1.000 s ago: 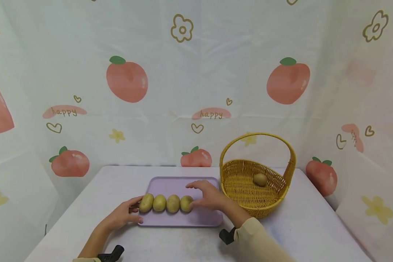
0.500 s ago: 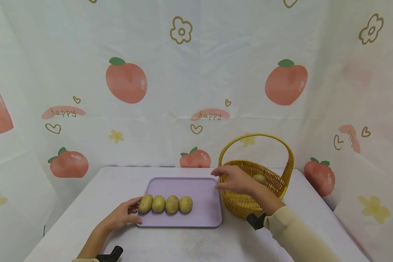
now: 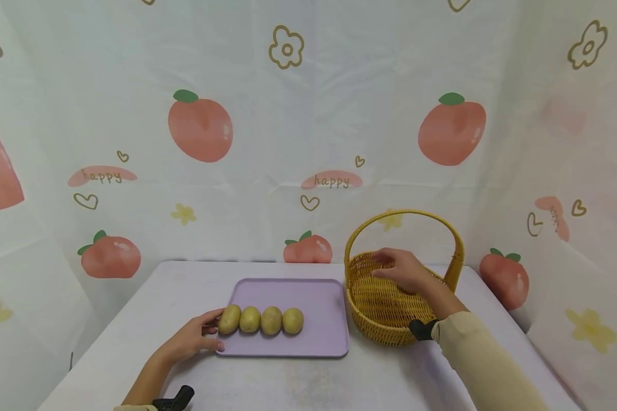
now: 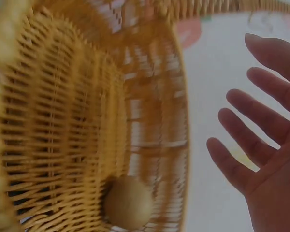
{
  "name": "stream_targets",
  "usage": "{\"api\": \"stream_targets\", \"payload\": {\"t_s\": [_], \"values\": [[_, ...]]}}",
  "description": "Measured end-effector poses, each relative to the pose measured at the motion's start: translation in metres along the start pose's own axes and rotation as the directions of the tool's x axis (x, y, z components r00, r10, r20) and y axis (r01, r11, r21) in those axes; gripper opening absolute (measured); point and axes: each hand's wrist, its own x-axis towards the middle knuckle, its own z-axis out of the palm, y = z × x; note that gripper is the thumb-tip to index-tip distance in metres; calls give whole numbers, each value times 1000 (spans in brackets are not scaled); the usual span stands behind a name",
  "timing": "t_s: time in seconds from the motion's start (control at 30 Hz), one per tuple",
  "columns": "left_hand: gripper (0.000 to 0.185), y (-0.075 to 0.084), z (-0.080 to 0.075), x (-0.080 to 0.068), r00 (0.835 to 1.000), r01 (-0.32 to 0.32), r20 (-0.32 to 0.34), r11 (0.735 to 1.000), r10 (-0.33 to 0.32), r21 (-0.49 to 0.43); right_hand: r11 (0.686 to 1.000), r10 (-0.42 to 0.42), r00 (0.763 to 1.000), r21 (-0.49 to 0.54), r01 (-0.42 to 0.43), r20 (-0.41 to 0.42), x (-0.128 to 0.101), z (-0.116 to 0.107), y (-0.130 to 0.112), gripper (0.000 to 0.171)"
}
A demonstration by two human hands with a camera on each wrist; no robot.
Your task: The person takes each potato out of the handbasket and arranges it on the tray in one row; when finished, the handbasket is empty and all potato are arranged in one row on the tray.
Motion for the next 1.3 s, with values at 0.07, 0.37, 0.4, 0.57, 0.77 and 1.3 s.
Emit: {"api": "stream_targets", "payload": {"t_s": [0.07,0.37,0.4,0.57,0.77,1.3], "values": [[87,0,0,0,1000,1,1,1000,-1,-1,1000,27,1000,2,-27,-5,2,1,11,46],[86,0,0,0,1000,-17,3,1000,17,2,983,175,985,54,-175,-3,4,5,47,56],[86,0,0,-1,1000,-19,3,1000,19,5,979,194,981,54,-194,6,4,5,50,58],[85,1,0,-2,1000,-27,9,1000,27,-11,955,273,960,99,-279,69,5,7,61,60],[87,-1,-1,1,1000,-21,9,1000,21,7,947,285,947,108,-303,150,8,9,63,61],[86,3,-2,-2,999,-34,7,999,33,15,962,273,914,-55,-269,299,8,17,62,43]]}}
